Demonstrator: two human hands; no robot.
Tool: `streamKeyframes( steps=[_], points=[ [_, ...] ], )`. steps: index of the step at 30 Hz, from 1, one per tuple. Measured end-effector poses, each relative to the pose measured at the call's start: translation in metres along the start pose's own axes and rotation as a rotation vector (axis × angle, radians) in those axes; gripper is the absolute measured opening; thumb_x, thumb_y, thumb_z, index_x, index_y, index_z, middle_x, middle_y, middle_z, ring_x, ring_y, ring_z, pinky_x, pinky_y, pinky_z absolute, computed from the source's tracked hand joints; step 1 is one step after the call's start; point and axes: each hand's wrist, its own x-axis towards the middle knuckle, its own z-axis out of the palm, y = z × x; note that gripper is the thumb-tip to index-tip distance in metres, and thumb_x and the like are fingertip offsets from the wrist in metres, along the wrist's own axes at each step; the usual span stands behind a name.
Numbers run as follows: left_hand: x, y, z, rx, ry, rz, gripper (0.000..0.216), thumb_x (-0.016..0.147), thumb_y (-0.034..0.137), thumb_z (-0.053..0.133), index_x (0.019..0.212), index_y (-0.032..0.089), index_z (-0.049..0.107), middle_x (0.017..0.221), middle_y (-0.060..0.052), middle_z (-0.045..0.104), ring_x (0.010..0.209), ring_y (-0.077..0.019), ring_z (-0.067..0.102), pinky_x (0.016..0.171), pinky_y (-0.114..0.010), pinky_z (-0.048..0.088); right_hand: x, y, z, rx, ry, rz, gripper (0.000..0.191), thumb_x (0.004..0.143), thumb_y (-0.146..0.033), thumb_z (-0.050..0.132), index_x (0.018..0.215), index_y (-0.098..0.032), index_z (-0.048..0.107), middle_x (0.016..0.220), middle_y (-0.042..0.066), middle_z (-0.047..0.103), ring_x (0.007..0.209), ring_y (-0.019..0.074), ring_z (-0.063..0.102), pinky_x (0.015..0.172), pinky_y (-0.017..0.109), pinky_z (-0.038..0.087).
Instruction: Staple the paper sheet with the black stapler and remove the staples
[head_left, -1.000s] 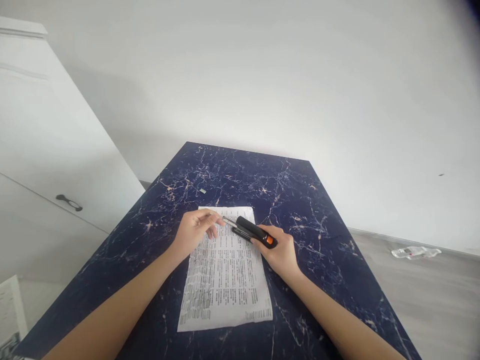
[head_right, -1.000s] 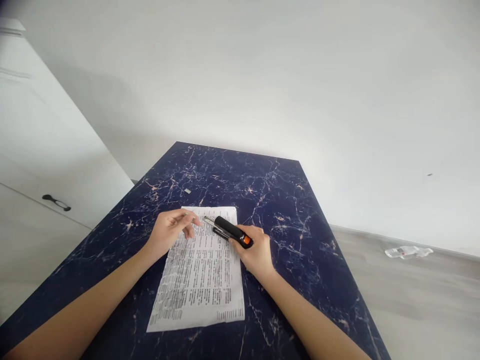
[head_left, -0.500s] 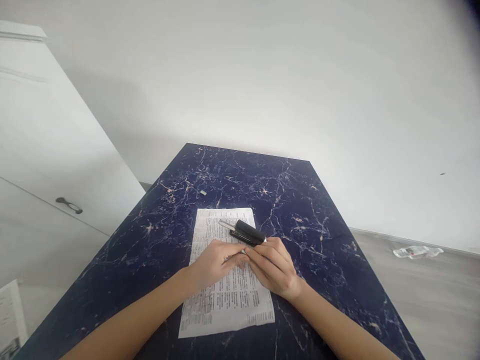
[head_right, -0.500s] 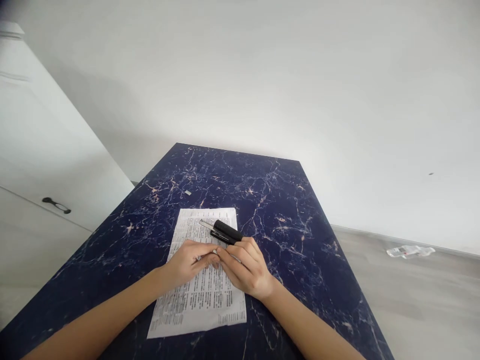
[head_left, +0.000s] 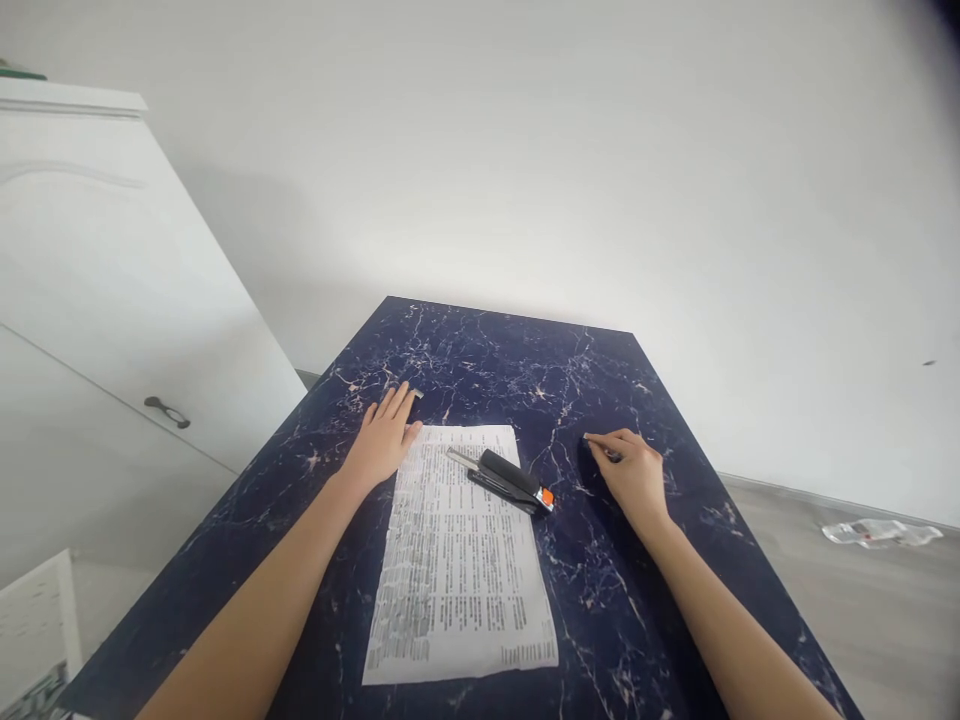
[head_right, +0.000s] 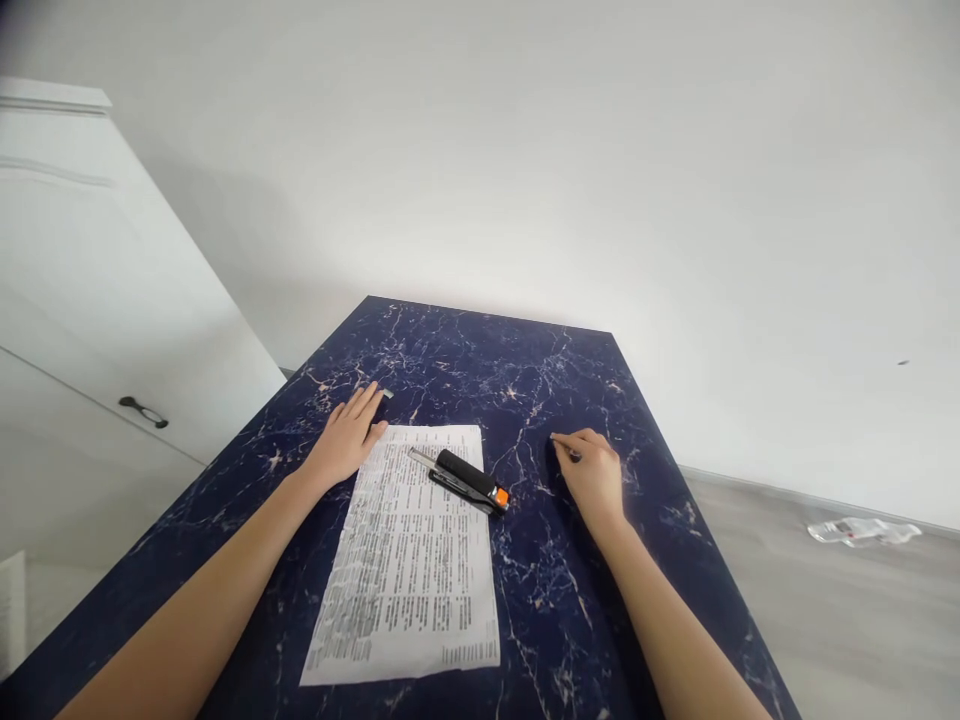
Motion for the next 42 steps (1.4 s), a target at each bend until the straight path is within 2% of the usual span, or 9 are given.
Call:
streamKeyframes(
  steps=[3,9,13,16,21,27,35,39,42],
  points=[
    [-0.002,0.003,0.006,0.041,-0.097,0.036,0.058,0.110,0.044,0.027,0.165,0.024,0.027,0.172,-0.008,0.023,0.159,-0.0337,0.020,0.125,-0.065,0.021,-0.002,0.002,0.005,0.006,-0.068,0.021,0.031,0.093,-0.040,0.058,0.099,-0.023,0.083,0.091,0.007,0.074,0.081,0.0235,0.065,0.080,0.041,0.052],
    [-0.004,0.006,0.002,0.012,-0.086,0.047,0.055,0.110,0.043,0.031,0.162,0.026,0.036,0.168,-0.009,0.036,0.156,-0.0352,0.028,0.124,-0.066,0.020,-0.001,0.000,0.001,0.078,-0.046,0.121,0.028,0.087,-0.046,0.066,0.088,-0.023,0.083,0.093,0.006,0.071,0.072,0.0206,0.064,0.073,0.038,0.052],
    [-0.003,0.005,-0.001,-0.003,0.017,0.041,0.050,0.106,0.022,0.035,0.153,0.018,0.050,0.151,-0.016,0.055,0.138,-0.0332,0.052,0.118,-0.058,0.037,-0.002,-0.005,-0.004,0.120,0.005,0.159,0.025,0.087,-0.042,0.067,0.085,-0.021,0.080,0.092,0.006,0.071,0.066,0.0182,0.062,0.070,0.036,0.052],
    [-0.001,0.002,-0.001,-0.042,0.083,0.047,0.047,0.100,0.011,0.038,0.137,0.016,0.065,0.120,-0.014,0.068,0.112,-0.0300,0.064,0.101,-0.047,0.053,-0.003,-0.011,-0.006,0.111,0.043,0.129,0.024,0.090,-0.040,0.065,0.086,-0.021,0.079,0.093,0.006,0.071,0.068,0.0183,0.062,0.070,0.035,0.052],
    [-0.002,0.005,-0.006,-0.110,0.180,0.010,0.028,0.099,0.017,0.048,0.100,0.019,0.076,0.106,-0.010,0.066,0.094,-0.0257,0.067,0.089,-0.041,0.057,-0.004,-0.015,-0.005,0.102,-0.002,0.010,0.024,0.093,-0.038,0.062,0.086,-0.021,0.078,0.092,0.006,0.070,0.074,0.0204,0.065,0.073,0.036,0.054],
    [-0.012,0.019,-0.019,-0.260,0.314,-0.033,0.016,0.103,0.021,0.050,0.108,0.022,0.065,0.109,-0.007,0.076,0.098,-0.0246,0.074,0.088,-0.035,0.057,-0.004,-0.015,-0.003,0.096,0.022,-0.001,0.021,0.092,-0.036,0.063,0.085,-0.021,0.077,0.091,0.006,0.070,0.073,0.0201,0.064,0.073,0.036,0.054],
    [-0.024,0.054,-0.014,-0.551,0.237,0.084,0.016,0.096,0.039,0.068,0.098,0.024,0.071,0.097,-0.002,0.079,0.085,-0.0199,0.075,0.086,-0.033,0.058,-0.007,-0.036,-0.013,0.163,0.064,0.000,0.019,0.094,-0.034,0.063,0.089,-0.021,0.076,0.090,0.006,0.069,0.073,0.0203,0.064,0.073,0.038,0.055],
    [-0.022,0.068,-0.006,-0.623,0.160,0.151,0.017,0.093,0.041,0.073,0.095,0.025,0.079,0.098,-0.004,0.081,0.092,-0.0241,0.076,0.090,-0.039,0.058,-0.020,-0.075,-0.017,0.357,-0.078,-0.164,0.020,0.097,-0.035,0.063,0.108,-0.023,0.074,0.112,0.010,0.070,0.103,0.0268,0.068,0.091,0.045,0.057],
    [-0.020,0.071,-0.001,-0.621,0.119,0.178,0.014,0.092,0.038,0.074,0.094,0.026,0.080,0.097,-0.004,0.081,0.093,-0.0254,0.076,0.093,-0.043,0.057,-0.034,-0.098,-0.007,0.386,-0.270,-0.301,0.036,0.093,-0.037,0.071,0.126,-0.024,0.068,0.127,0.011,0.067,0.118,0.0302,0.064,0.101,0.050,0.054]
  ],
)
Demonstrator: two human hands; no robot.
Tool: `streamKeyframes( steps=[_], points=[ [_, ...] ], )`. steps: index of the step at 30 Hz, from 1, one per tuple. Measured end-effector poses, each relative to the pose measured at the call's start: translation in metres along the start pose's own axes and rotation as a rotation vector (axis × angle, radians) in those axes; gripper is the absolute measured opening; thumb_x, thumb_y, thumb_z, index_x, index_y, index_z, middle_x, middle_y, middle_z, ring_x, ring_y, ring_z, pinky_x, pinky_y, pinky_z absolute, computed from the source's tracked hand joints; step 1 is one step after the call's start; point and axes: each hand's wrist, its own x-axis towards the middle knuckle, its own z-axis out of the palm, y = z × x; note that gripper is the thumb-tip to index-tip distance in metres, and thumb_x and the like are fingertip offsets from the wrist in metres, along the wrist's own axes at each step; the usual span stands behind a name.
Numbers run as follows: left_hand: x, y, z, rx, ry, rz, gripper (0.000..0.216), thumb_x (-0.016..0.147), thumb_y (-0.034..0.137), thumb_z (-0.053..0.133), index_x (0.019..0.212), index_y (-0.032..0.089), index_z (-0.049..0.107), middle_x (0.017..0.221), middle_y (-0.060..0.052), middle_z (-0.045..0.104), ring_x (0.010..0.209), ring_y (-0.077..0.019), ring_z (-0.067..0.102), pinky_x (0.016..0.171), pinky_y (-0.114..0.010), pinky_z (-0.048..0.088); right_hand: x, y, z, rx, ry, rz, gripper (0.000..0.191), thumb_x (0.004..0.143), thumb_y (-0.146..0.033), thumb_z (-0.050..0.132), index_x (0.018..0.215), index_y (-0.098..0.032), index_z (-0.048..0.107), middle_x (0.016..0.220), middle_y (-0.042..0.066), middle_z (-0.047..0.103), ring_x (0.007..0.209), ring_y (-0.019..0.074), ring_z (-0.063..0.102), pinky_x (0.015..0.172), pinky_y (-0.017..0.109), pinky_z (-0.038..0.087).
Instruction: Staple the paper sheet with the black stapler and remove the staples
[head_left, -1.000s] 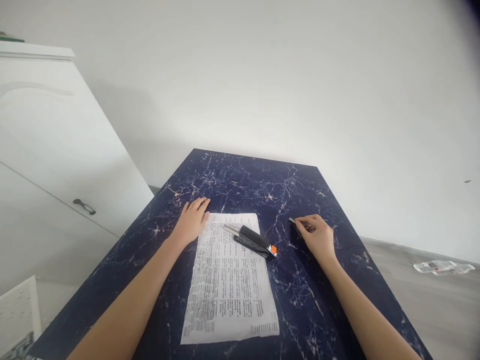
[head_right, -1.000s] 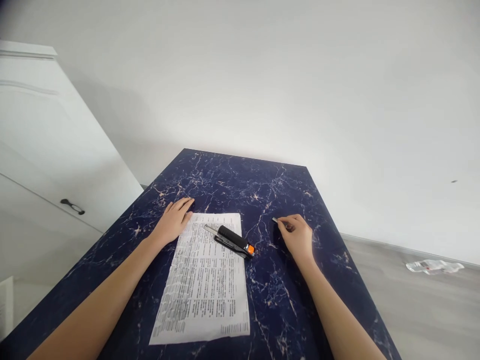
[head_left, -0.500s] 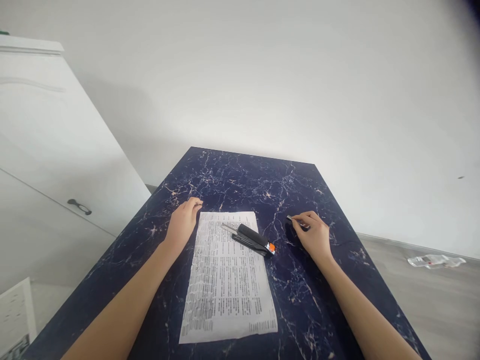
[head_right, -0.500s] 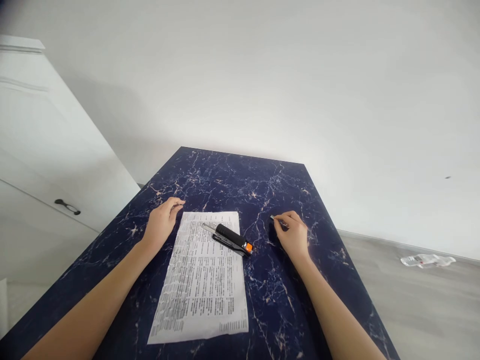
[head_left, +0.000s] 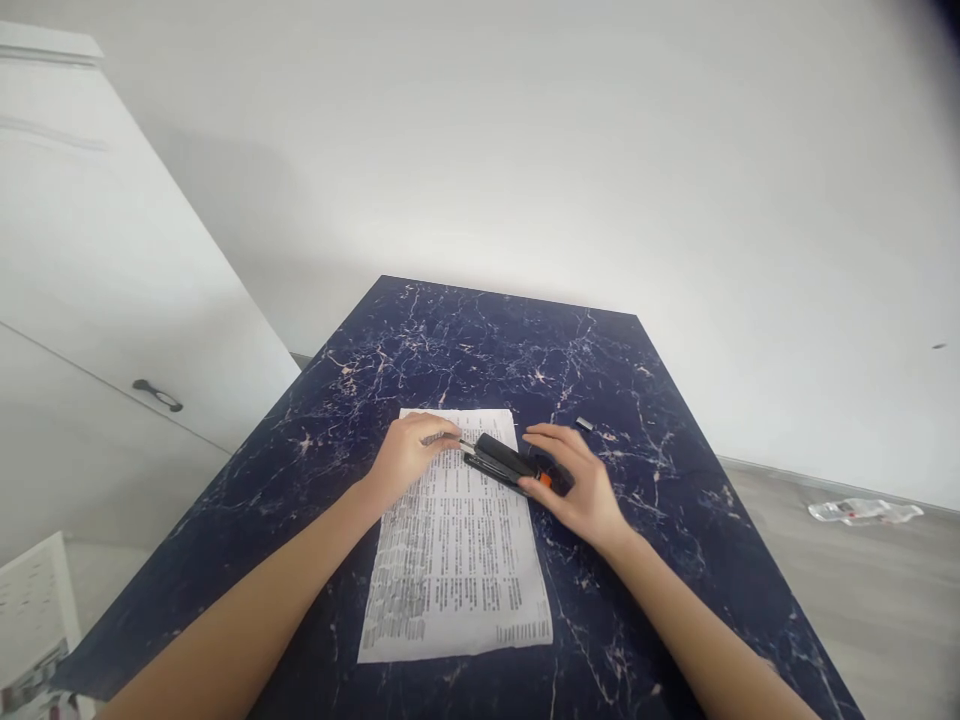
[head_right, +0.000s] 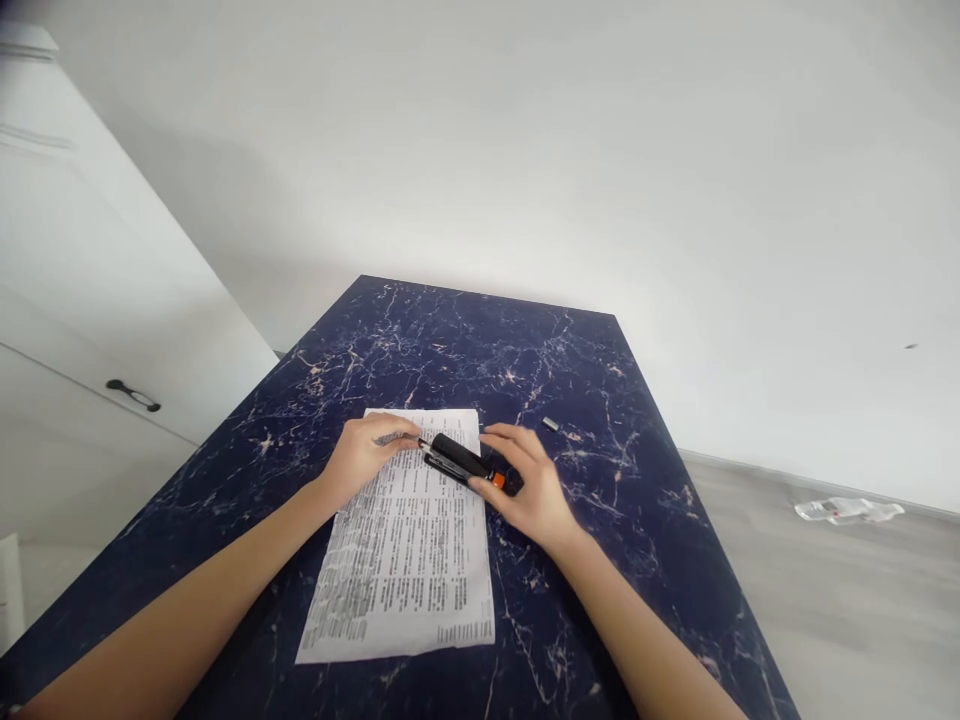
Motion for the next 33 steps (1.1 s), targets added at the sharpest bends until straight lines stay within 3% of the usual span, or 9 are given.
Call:
streamKeyframes(
  steps=[3,6,15,19,23,33],
  points=[
    [0.002,-0.002,0.003,0.013,-0.073,0.007,0.013,0.094,0.036,0.072,0.094,0.026,0.081,0.095,-0.004,0.081,0.092,-0.0256,0.075,0.092,-0.044,0.057,-0.004,-0.004,0.017,0.027,-0.147,0.040,0.042,0.097,-0.033,0.066,0.138,-0.025,0.059,0.117,0.009,0.071,0.101,0.0244,0.070,0.086,0.041,0.061],
    [0.004,-0.001,0.003,-0.012,-0.140,0.001,0.016,0.096,0.036,0.069,0.095,0.026,0.081,0.096,-0.005,0.081,0.090,-0.0247,0.075,0.089,-0.042,0.059,-0.004,0.000,0.022,0.026,-0.169,0.071,0.040,0.098,-0.031,0.062,0.138,-0.026,0.058,0.109,0.007,0.072,0.092,0.0221,0.071,0.076,0.036,0.061],
    [0.005,-0.002,0.001,-0.117,-0.174,-0.021,0.013,0.093,0.034,0.074,0.093,0.025,0.082,0.097,-0.005,0.082,0.089,-0.0237,0.077,0.086,-0.039,0.062,-0.002,-0.001,0.019,0.030,-0.165,0.070,0.037,0.097,-0.030,0.064,0.133,-0.027,0.061,0.107,0.006,0.072,0.092,0.0217,0.070,0.078,0.036,0.060],
    [0.002,-0.003,0.000,-0.032,-0.089,0.066,0.014,0.096,0.034,0.071,0.092,0.026,0.082,0.097,-0.004,0.082,0.091,-0.0242,0.077,0.091,-0.043,0.061,-0.003,0.000,0.018,0.046,-0.175,0.085,0.037,0.097,-0.030,0.063,0.133,-0.027,0.060,0.111,0.007,0.071,0.094,0.0224,0.070,0.079,0.037,0.060],
    [0.001,0.000,-0.002,-0.059,0.003,0.050,0.011,0.094,0.032,0.073,0.091,0.025,0.081,0.097,-0.004,0.082,0.091,-0.0230,0.077,0.090,-0.041,0.062,-0.003,0.002,0.017,0.050,-0.194,0.105,0.037,0.097,-0.029,0.063,0.134,-0.028,0.060,0.112,0.006,0.071,0.095,0.0219,0.069,0.081,0.037,0.058],
    [0.006,0.001,-0.002,-0.228,-0.161,-0.012,0.005,0.085,0.026,0.083,0.089,0.023,0.082,0.095,-0.003,0.081,0.088,-0.0193,0.077,0.087,-0.034,0.063,-0.002,0.001,0.015,0.059,-0.213,0.120,0.037,0.098,-0.031,0.063,0.134,-0.029,0.059,0.114,0.006,0.070,0.096,0.0219,0.069,0.080,0.035,0.058]
  ],
)
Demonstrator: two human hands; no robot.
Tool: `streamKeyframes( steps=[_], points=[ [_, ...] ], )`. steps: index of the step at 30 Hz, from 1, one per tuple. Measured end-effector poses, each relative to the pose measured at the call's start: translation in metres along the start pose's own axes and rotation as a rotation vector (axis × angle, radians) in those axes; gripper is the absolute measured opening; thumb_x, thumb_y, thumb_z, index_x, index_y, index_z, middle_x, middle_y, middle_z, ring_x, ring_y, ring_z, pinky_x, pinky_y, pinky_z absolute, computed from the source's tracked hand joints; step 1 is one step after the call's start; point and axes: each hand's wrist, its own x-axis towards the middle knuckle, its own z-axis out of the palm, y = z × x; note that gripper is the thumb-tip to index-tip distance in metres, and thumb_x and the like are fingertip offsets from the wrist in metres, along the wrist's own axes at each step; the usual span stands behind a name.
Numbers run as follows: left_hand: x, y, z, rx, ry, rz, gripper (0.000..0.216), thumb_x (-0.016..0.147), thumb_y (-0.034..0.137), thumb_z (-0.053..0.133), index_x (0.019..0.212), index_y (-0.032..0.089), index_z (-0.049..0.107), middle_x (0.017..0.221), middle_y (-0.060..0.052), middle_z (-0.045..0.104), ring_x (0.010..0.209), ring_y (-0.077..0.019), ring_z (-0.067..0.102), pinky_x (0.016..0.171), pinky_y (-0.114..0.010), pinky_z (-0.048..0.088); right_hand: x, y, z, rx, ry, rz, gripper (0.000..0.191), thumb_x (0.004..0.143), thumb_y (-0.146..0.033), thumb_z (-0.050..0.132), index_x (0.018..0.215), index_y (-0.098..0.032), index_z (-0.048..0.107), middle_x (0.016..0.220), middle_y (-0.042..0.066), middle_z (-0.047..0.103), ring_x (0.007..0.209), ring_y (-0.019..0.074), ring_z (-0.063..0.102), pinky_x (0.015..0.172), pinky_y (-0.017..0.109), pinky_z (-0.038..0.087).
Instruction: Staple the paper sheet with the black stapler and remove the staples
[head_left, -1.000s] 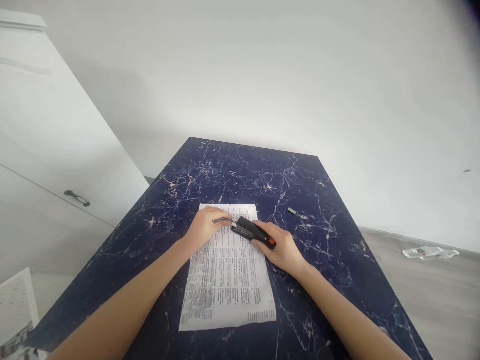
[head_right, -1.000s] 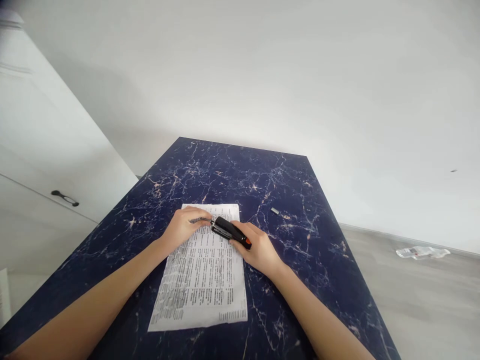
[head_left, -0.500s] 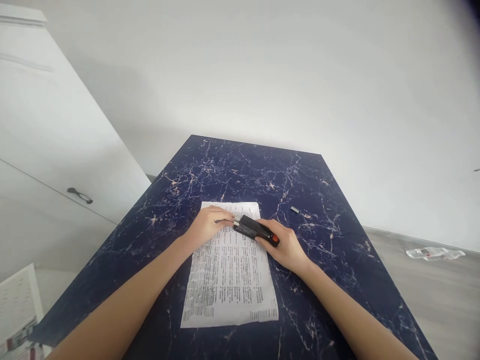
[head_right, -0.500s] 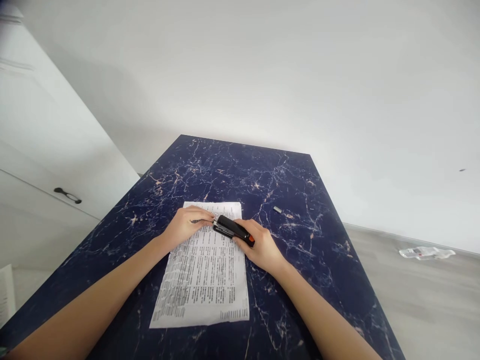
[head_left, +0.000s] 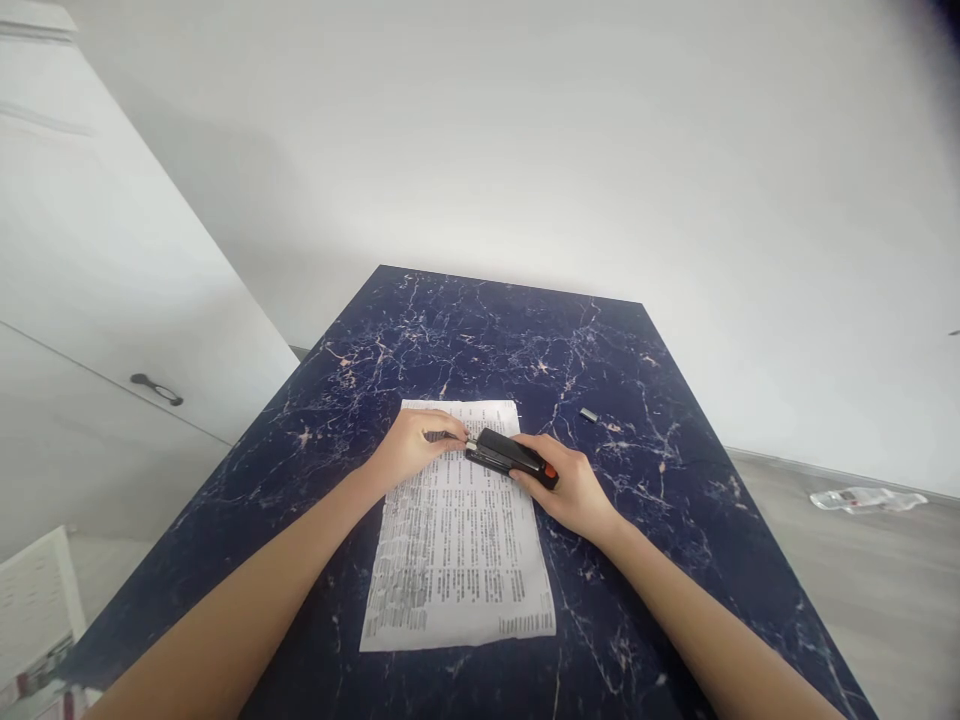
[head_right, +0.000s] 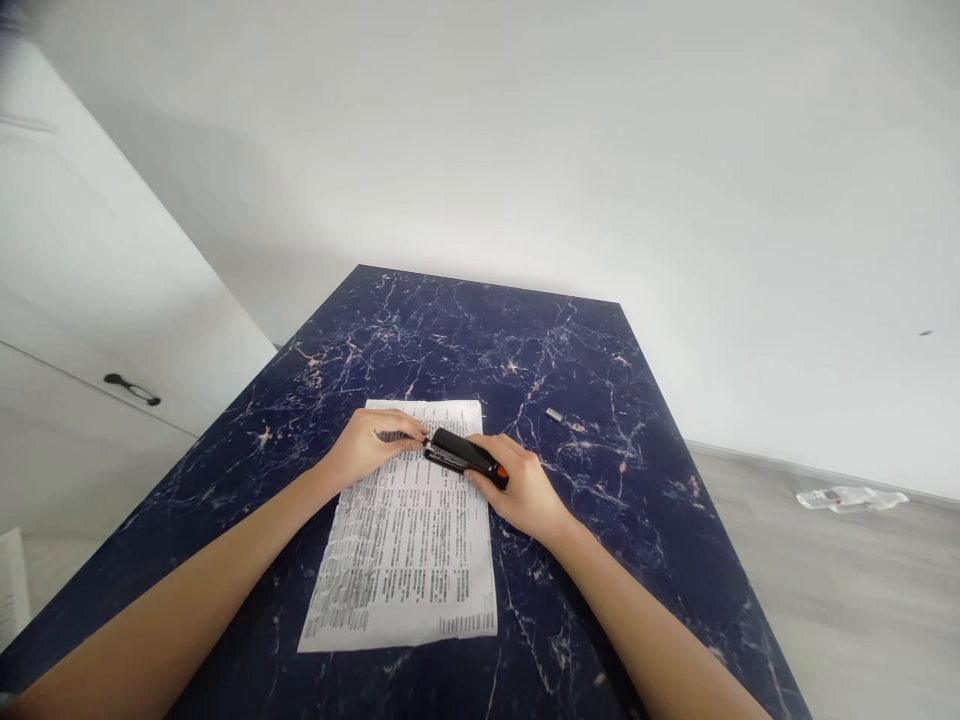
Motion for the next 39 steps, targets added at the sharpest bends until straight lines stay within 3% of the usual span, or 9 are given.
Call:
streamKeyframes(
  steps=[14,19,23,27,32,36,39],
  points=[
    [-0.001,-0.001,-0.002,0.045,-0.042,0.001,0.004,0.086,0.025,0.081,0.090,0.025,0.083,0.096,-0.002,0.082,0.088,-0.0195,0.077,0.086,-0.035,0.064,0.000,-0.002,-0.001,0.012,-0.002,0.006,0.036,0.098,-0.031,0.062,0.134,-0.029,0.060,0.112,0.006,0.070,0.095,0.0231,0.068,0.081,0.037,0.058],
    [-0.006,-0.013,-0.021,0.095,-0.143,0.040,0.014,0.093,0.026,0.075,0.103,0.031,0.083,0.111,-0.002,0.080,0.099,-0.0204,0.076,0.095,-0.039,0.062,0.000,0.000,-0.002,0.039,0.004,0.023,0.034,0.098,-0.029,0.062,0.132,-0.028,0.061,0.113,0.007,0.071,0.095,0.0230,0.068,0.081,0.037,0.056],
    [-0.009,-0.016,-0.034,-0.012,-0.257,0.055,0.020,0.097,0.025,0.067,0.108,0.032,0.082,0.110,-0.002,0.080,0.097,-0.0190,0.077,0.088,-0.035,0.064,0.000,0.003,-0.004,0.077,0.039,0.049,0.029,0.096,-0.026,0.064,0.125,-0.026,0.064,0.110,0.006,0.072,0.093,0.0227,0.068,0.080,0.037,0.054],
    [-0.010,-0.003,-0.017,-0.008,-0.245,0.114,0.012,0.096,0.024,0.069,0.097,0.026,0.081,0.100,-0.003,0.080,0.089,-0.0177,0.076,0.084,-0.033,0.062,0.000,0.000,-0.008,0.181,-0.012,-0.030,0.024,0.098,-0.030,0.065,0.121,-0.025,0.068,0.099,0.005,0.071,0.082,0.0198,0.065,0.073,0.034,0.052],
    [-0.014,0.016,0.008,0.128,-0.271,0.018,0.011,0.092,0.018,0.073,0.102,0.023,0.069,0.100,-0.002,0.077,0.096,-0.0208,0.070,0.085,-0.036,0.057,0.000,-0.009,-0.007,0.271,-0.083,-0.170,0.024,0.097,-0.030,0.068,0.121,-0.025,0.068,0.099,0.005,0.072,0.086,0.0203,0.064,0.076,0.035,0.053],
    [-0.014,0.015,0.010,0.212,-0.232,0.098,0.006,0.097,0.016,0.065,0.095,0.021,0.066,0.093,-0.003,0.074,0.089,-0.0206,0.066,0.082,-0.037,0.053,-0.001,-0.013,-0.002,0.269,-0.054,-0.130,0.026,0.097,-0.031,0.067,0.122,-0.024,0.067,0.101,0.006,0.072,0.086,0.0201,0.066,0.076,0.035,0.054],
    [-0.010,0.009,0.007,0.253,-0.152,0.062,0.006,0.098,0.028,0.066,0.096,0.023,0.068,0.094,-0.003,0.073,0.092,-0.0219,0.066,0.084,-0.039,0.054,-0.002,-0.014,0.000,0.249,0.015,-0.062,0.025,0.096,-0.033,0.067,0.119,-0.024,0.069,0.101,0.006,0.072,0.084,0.0202,0.067,0.074,0.034,0.055]
  ],
)
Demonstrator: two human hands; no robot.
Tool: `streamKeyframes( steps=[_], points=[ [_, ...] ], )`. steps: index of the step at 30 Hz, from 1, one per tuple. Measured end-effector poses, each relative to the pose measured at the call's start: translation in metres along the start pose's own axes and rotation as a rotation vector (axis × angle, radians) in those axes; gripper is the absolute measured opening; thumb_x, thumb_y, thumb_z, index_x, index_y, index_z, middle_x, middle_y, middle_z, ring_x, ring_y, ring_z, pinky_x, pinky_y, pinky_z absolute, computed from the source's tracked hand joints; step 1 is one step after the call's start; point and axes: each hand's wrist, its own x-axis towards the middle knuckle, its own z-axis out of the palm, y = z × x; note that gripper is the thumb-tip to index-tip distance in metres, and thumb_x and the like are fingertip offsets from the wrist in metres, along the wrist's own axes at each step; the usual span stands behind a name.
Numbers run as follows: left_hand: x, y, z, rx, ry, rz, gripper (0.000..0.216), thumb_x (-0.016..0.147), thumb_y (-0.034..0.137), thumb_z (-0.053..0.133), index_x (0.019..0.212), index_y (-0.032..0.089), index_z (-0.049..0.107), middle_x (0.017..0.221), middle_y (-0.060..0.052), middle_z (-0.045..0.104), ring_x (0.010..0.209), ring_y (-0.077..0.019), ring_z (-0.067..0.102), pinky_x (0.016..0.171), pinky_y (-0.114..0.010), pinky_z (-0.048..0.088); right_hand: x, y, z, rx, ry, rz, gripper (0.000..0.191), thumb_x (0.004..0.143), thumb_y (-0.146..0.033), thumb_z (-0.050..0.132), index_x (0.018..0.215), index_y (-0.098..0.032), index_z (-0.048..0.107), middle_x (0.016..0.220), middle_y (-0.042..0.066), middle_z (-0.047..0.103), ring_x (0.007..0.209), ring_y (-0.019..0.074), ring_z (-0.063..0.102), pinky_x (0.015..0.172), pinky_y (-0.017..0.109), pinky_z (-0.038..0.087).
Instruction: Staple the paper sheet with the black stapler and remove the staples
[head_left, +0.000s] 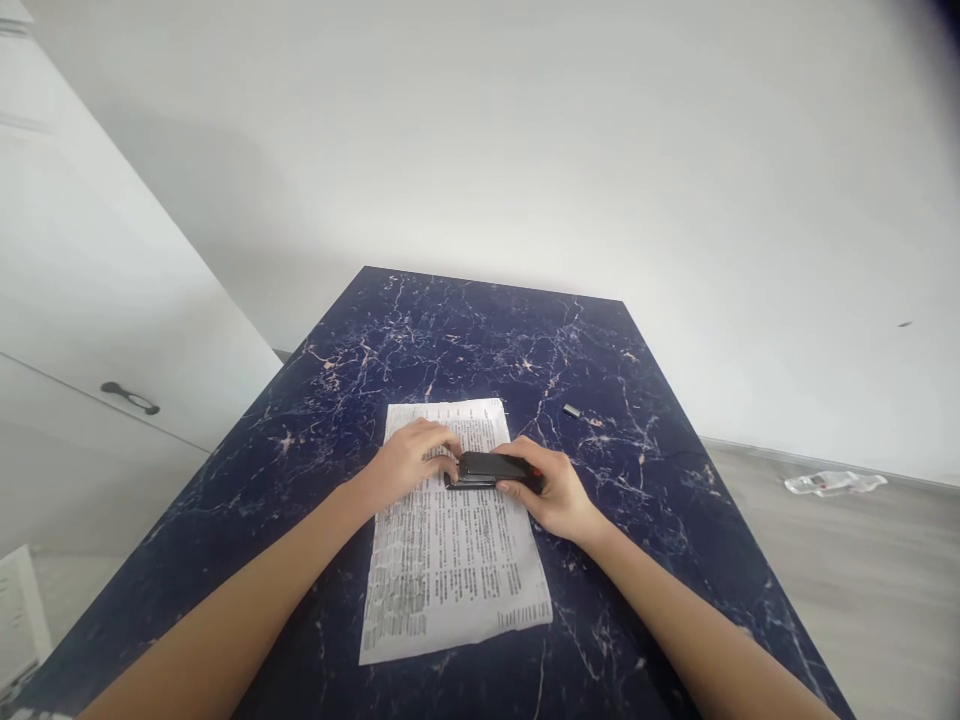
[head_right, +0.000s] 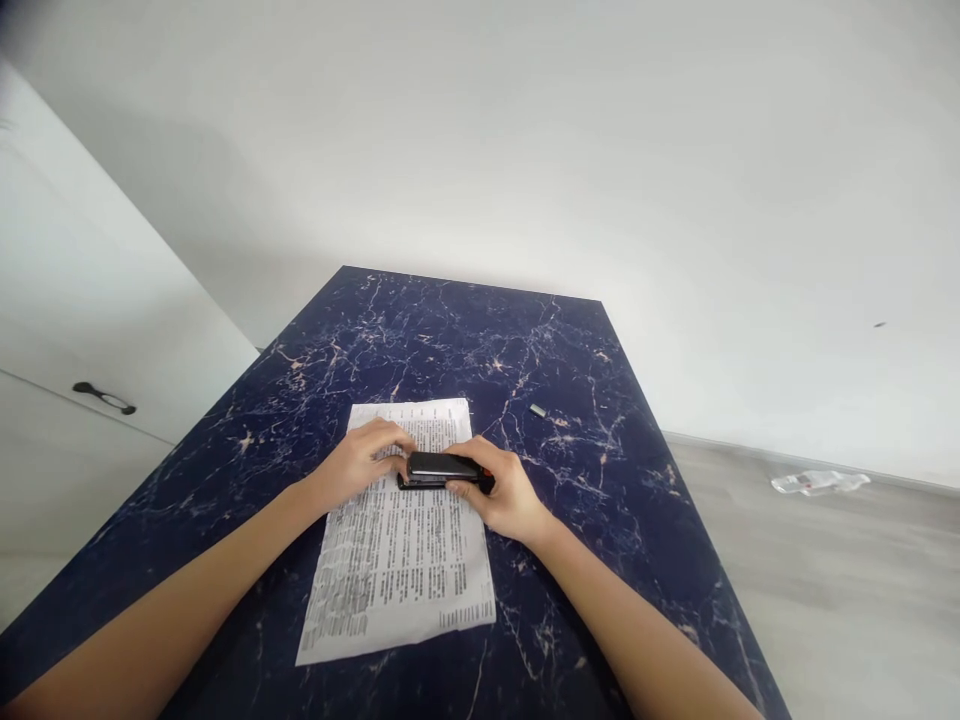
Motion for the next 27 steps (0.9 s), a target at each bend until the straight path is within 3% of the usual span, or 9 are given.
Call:
streamKeyframes(
  steps=[2,5,8,11,14,20,27],
  points=[
    [0.002,-0.005,0.000,0.079,0.067,-0.098,0.016,0.100,0.037,0.063,0.111,0.025,0.068,0.112,-0.006,0.073,0.110,-0.0260,0.065,0.097,-0.046,0.052,0.000,0.003,-0.002,-0.054,0.156,0.064,0.026,0.095,-0.034,0.067,0.119,-0.024,0.069,0.102,0.006,0.073,0.087,0.0218,0.069,0.076,0.035,0.056],
    [0.002,-0.012,0.001,0.275,0.100,-0.200,0.041,0.101,0.046,0.061,0.137,0.026,0.059,0.148,-0.013,0.056,0.141,-0.0364,0.046,0.116,-0.064,0.033,-0.001,0.015,-0.013,-0.207,0.472,0.185,0.030,0.094,-0.035,0.066,0.121,-0.022,0.069,0.111,0.008,0.075,0.096,0.0253,0.071,0.083,0.039,0.057],
    [0.001,-0.017,0.003,0.367,0.007,-0.172,0.045,0.102,0.046,0.059,0.143,0.029,0.055,0.151,-0.013,0.050,0.144,-0.0392,0.041,0.119,-0.073,0.019,-0.003,0.032,-0.033,-0.334,0.582,0.287,0.033,0.091,-0.036,0.066,0.119,-0.020,0.071,0.110,0.010,0.076,0.094,0.0282,0.071,0.087,0.045,0.057],
    [0.001,-0.018,0.002,0.340,-0.014,-0.076,0.034,0.104,0.038,0.055,0.137,0.031,0.060,0.128,-0.009,0.058,0.126,-0.0328,0.053,0.116,-0.067,0.030,-0.004,0.047,-0.053,-0.327,0.473,0.349,0.035,0.089,-0.036,0.067,0.120,-0.020,0.072,0.107,0.010,0.077,0.092,0.0285,0.072,0.088,0.047,0.056],
    [0.000,-0.018,-0.002,0.313,0.015,-0.003,0.032,0.103,0.037,0.056,0.135,0.033,0.061,0.118,-0.007,0.055,0.116,-0.0299,0.056,0.111,-0.061,0.038,-0.004,0.053,-0.062,-0.237,0.322,0.308,0.035,0.088,-0.037,0.070,0.119,-0.021,0.072,0.113,0.009,0.077,0.100,0.0287,0.072,0.094,0.046,0.055],
    [-0.001,-0.019,-0.004,0.272,0.032,-0.051,0.033,0.102,0.035,0.058,0.135,0.034,0.060,0.120,-0.007,0.053,0.114,-0.0303,0.056,0.111,-0.064,0.038,-0.005,0.044,-0.064,-0.115,0.090,0.225,0.032,0.091,-0.039,0.071,0.119,-0.023,0.072,0.109,0.006,0.077,0.096,0.0260,0.072,0.088,0.041,0.056],
    [-0.002,-0.020,-0.002,0.271,0.012,-0.033,0.034,0.103,0.037,0.057,0.137,0.035,0.061,0.125,-0.008,0.053,0.121,-0.0316,0.052,0.115,-0.065,0.034,-0.002,0.033,-0.056,-0.162,0.015,0.156,0.028,0.095,-0.038,0.066,0.120,-0.024,0.069,0.109,0.006,0.075,0.093,0.0244,0.070,0.083,0.040,0.055]
  ],
)
